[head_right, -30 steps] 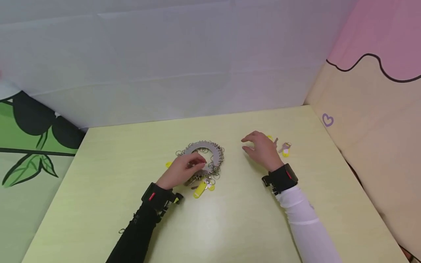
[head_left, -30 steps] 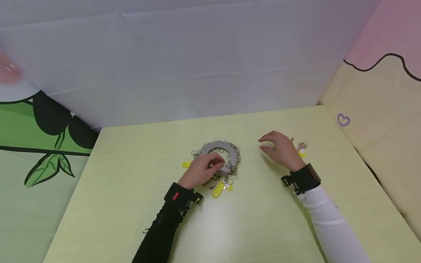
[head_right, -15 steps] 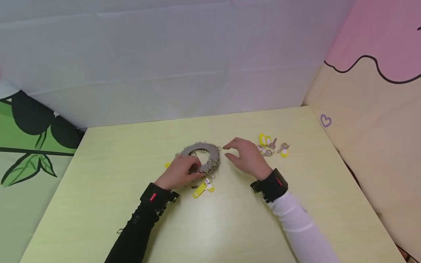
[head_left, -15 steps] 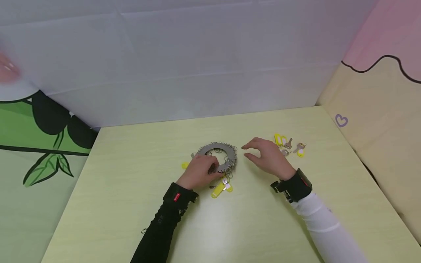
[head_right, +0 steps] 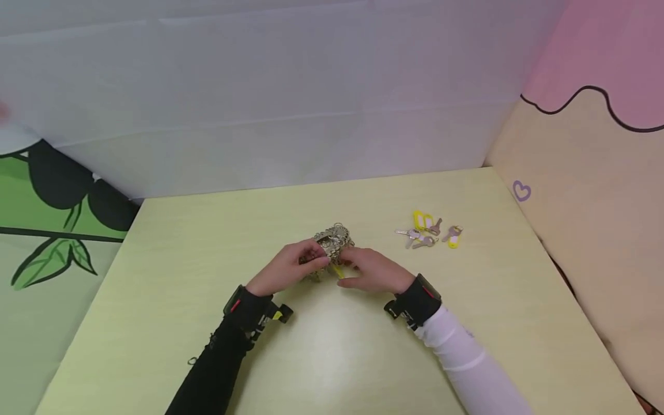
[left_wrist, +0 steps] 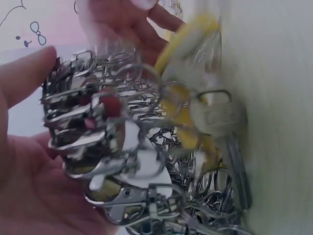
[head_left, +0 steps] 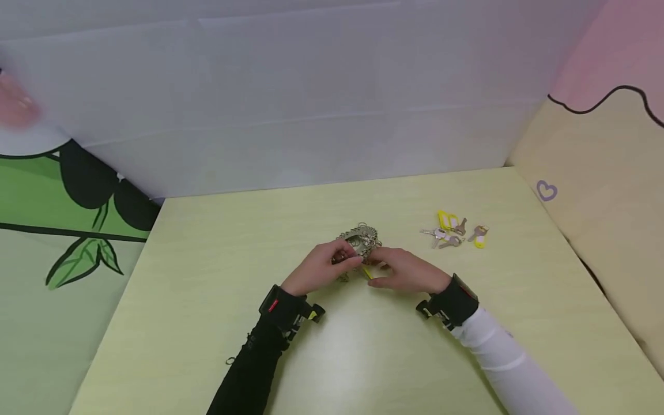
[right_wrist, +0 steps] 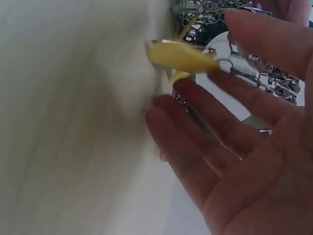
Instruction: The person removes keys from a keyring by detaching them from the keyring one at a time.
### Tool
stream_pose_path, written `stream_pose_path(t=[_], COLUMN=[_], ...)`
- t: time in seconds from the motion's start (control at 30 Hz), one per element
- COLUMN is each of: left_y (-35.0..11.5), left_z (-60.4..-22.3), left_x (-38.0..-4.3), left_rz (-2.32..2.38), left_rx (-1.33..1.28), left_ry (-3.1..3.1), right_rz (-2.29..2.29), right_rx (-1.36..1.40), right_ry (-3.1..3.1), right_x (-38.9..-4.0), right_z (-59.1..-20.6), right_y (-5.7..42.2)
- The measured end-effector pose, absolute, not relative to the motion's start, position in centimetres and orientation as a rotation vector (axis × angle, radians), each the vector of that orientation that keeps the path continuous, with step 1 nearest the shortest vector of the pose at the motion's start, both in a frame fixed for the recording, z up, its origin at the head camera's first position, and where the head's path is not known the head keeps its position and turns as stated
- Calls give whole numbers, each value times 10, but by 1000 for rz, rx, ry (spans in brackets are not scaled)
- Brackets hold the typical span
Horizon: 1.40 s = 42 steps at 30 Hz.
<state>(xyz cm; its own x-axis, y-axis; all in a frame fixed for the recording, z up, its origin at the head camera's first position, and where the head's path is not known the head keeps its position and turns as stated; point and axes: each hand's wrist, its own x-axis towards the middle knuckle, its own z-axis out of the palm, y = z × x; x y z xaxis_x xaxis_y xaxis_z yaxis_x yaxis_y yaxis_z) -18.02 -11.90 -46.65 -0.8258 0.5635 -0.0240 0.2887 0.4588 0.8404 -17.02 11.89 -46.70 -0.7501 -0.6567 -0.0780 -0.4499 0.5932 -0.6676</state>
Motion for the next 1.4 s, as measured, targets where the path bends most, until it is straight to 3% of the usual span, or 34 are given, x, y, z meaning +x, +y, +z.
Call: stream_pose_path(t=[0.63,0.9,1.13,1.4], left_y=[-123,-119,-98,-95], left_z=[-480,-497,-493,-493], left_x=[-187,-189,-179,-180], left_rz=[1101,762,716,1033], left_rx=[628,813,1177,1108], left_ry=[2669,2877,2877,2825], right_rz=[-1262,-1230,-1229,-1293], right_rx=[-740,-811,-866,-838], right_ry=[2464,2508,2527,2556], right_x=[-180,-179,-177,-178], right_z=[-459,-460,-458,-458], right_y=[138,135,131,133])
